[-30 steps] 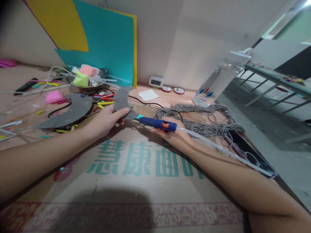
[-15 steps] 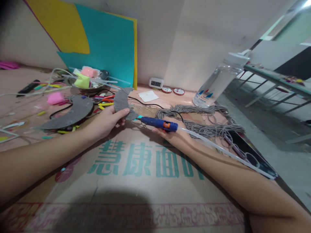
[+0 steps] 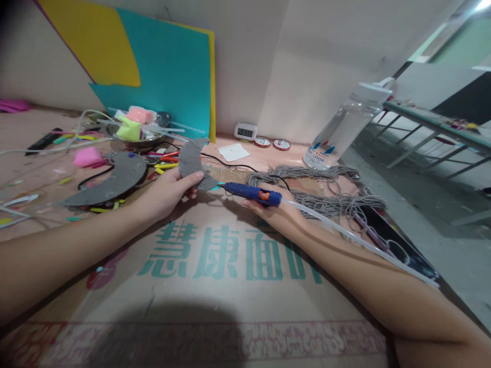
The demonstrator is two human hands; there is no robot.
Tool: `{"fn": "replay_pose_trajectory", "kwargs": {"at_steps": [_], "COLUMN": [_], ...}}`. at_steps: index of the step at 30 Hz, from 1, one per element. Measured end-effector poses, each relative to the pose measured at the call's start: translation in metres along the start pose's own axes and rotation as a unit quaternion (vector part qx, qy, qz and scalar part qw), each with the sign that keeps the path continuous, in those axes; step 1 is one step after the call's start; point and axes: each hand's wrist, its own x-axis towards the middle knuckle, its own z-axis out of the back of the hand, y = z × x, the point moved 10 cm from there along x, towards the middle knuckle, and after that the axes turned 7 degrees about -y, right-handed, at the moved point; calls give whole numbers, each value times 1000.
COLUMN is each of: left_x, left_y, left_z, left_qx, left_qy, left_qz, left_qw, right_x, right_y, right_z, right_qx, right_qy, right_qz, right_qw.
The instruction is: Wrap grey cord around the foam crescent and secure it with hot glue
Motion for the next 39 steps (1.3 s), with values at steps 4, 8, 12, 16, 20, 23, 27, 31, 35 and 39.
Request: {"fn": "replay_pose_trajectory", "kwargs": {"at_steps": [4,8,12,16,20,23,27,31,35,39], "left_x": [0,1,0,-1,-2,-3,-3,-3,-6,-5], "left_y": [-1,-1,-3,-3,-5,-8,-7,-7,-14,-15], "left_z": [-1,-1,-3,-1,-2,-4,-3,-3,-9,-8], "left_qx": [-3,0,-7,-4,11,10,27,34,25,26], "left_qy": [3,5,11,1,9,19,12,20,50,45], "left_qz": [-2,-5,-8,-4,-9,-14,-9,-4,-37,-46], "left_qw": [1000,1000,1000,1000,1000,1000,1000,999,998,998], "right_x": [0,0,-1,-2,1,6,10,10,17,44], "right_y": [-7,-10,-12,-10,-4,3,13,30,43,49], "right_z": [0,-1,-2,-2,1,9,20,38,55,61], "right_qx": [-2,6,8,2,8,-8,-42,-1,51,-7], "right_qy": [3,7,5,3,3,-3,17,9,-1,-9], "right_qz": [-15,-26,-44,-50,-35,-17,-1,-3,-26,-11], "right_qw": [1000,1000,999,999,999,1000,999,1000,998,1000]}}
